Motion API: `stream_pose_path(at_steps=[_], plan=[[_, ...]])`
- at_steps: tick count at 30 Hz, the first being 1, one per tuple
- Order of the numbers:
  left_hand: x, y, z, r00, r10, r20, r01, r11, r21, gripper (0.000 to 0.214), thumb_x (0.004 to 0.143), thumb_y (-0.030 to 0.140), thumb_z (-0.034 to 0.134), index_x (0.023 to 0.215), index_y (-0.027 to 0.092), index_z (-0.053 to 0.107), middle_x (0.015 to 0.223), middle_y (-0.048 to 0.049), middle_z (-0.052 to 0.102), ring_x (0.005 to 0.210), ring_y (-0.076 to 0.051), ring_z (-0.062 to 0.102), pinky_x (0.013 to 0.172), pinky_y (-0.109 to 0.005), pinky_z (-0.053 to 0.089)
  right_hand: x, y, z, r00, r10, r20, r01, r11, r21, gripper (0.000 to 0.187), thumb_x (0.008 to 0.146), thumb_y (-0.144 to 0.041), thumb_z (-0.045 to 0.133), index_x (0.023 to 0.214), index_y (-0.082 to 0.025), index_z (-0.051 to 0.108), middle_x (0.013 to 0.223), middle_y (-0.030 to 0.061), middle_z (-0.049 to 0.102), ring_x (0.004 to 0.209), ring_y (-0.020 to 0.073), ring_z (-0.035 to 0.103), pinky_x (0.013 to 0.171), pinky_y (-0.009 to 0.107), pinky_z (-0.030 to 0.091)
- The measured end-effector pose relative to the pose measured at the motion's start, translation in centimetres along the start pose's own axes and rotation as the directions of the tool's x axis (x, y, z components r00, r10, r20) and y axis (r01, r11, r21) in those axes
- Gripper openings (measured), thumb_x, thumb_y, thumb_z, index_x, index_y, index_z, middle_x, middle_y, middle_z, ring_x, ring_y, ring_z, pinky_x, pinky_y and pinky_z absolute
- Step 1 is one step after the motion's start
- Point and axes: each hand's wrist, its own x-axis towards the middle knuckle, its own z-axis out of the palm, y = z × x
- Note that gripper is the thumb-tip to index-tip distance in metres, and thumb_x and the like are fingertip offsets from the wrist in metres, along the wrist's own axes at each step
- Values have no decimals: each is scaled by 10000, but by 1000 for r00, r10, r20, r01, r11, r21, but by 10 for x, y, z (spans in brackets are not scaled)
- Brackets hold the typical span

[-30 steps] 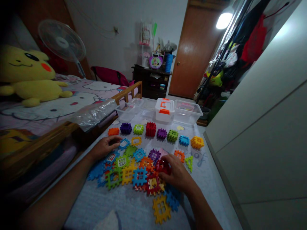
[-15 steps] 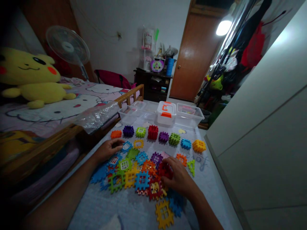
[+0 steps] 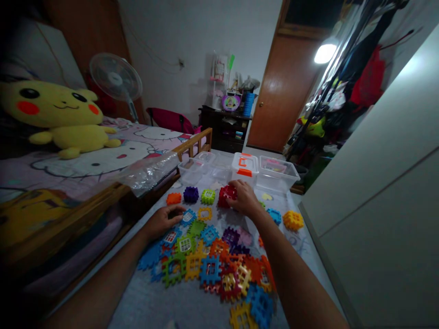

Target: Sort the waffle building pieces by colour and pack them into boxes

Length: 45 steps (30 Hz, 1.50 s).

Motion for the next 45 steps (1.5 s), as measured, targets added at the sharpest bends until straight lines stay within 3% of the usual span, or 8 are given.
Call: stream_pose_path(at_steps=[7,17,21,26,32,38,41,45], plan=[[0,-1,0,1000,8,5,-8,1000,20,373,725,426,634,989,171,697,935,-68,731,891,-246,680,834,-363,535,27,7,5,995,9,102,-7,1000,-25,461,723,-211,690,1163,-118,586,1111,131,644,1011,245,591,918,352,442],[-2,7,-2,1000,-9,-9,9,1000,20,396,708,454,645,975,167,707,906,-69,730,869,-249,684,818,-364,539,22,6,8,990,67,120,-64,998,-28,524,730,-255,722,1217,-140,570,1211,147,606,1103,266,562,969,412,423],[0,5,-2,1000,0,-7,1,999,49,410,707,473,646,979,173,707,889,-59,726,857,-248,679,810,-365,536,-8,14,-17,996,88,33,-90,995,42,565,782,-322,692,1292,-169,505,1318,139,539,1175,255,532,997,414,422],[-1,8,-3,1000,-30,-1,30,998,53,471,685,519,658,985,160,708,878,-66,725,859,-255,679,803,-361,535,-82,32,-46,975,219,-39,-213,969,129,398,826,-323,628,1196,-192,563,1183,111,605,1003,224,623,847,380,514],[-1,5,-3,999,-41,-15,42,998,48,514,656,558,687,989,167,714,935,-75,737,880,-266,680,833,-378,528,-157,47,-25,945,323,49,-325,944,52,287,825,-292,600,1092,-193,636,1091,103,687,987,252,639,858,422,505],[-1,5,-2,998,-53,-35,53,998,20,538,630,589,704,972,174,721,893,-65,745,859,-262,688,810,-368,544,-168,37,-7,958,278,75,-280,960,19,232,794,-222,615,1020,-196,663,1074,89,668,1011,250,593,914,425,456],[-2,7,-2,997,-64,-40,65,998,22,548,621,598,703,967,174,720,900,-69,749,851,-262,690,798,-368,550,-169,21,-13,966,160,204,-194,969,156,281,776,-312,691,1042,-229,656,1133,71,629,1080,245,555,949,400,445],[-2,8,-2,997,-67,-42,69,997,41,538,634,593,694,964,169,721,891,-72,746,851,-260,689,802,-366,545,-173,2,-16,923,100,371,-173,971,168,461,691,-408,782,1092,-230,640,1076,71,622,1050,269,539,939,423,438]])
